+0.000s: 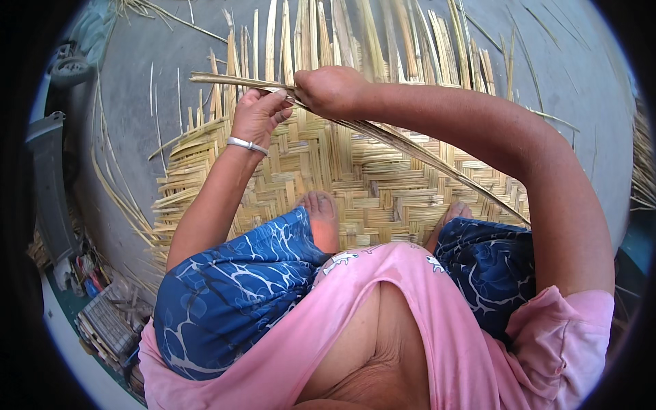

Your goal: The person weaves thin strips of dried plant material into a large circular mat using a herringbone pattern. They sit on the floor and interlace the strips by hand, occasionally adjusting the tension and alignment of the weave.

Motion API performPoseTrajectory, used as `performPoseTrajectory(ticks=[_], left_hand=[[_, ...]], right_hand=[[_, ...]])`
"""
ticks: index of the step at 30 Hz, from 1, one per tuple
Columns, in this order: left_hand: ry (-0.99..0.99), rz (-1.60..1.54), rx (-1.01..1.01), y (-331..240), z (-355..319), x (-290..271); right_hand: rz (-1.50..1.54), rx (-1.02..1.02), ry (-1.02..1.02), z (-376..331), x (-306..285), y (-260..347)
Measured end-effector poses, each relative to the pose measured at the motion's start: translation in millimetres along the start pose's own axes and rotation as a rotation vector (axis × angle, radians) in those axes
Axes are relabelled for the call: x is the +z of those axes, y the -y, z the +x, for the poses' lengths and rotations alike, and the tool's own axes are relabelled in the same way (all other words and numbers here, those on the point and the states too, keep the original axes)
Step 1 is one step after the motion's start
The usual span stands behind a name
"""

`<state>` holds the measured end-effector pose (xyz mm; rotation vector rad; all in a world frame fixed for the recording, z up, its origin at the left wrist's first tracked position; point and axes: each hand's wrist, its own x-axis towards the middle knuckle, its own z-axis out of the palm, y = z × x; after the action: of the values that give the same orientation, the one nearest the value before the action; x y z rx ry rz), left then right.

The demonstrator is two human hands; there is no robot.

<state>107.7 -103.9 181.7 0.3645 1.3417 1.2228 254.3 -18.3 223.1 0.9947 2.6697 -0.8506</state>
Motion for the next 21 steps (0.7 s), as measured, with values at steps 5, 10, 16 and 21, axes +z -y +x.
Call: performPoseTrajectory(ticks=[5,10,16,21], left_hand=[[-0.139,-0.040,-0.034,-2,-6,5],[-0.275,-0.051,-0.027,-2,-6,12],[-0.298,0.012,-0.120,1,3,6],[-0.226,0.017,-0.114,-1,2,9]], right_hand=[[0.006,-0.022,0.016,-1,2,6],[-0.050,-0.044,-0.009,0,5,8],[-0.160,-0.077,0.010,-3,7,12],[-0.169,-0.012,0.019,4,-1,13]])
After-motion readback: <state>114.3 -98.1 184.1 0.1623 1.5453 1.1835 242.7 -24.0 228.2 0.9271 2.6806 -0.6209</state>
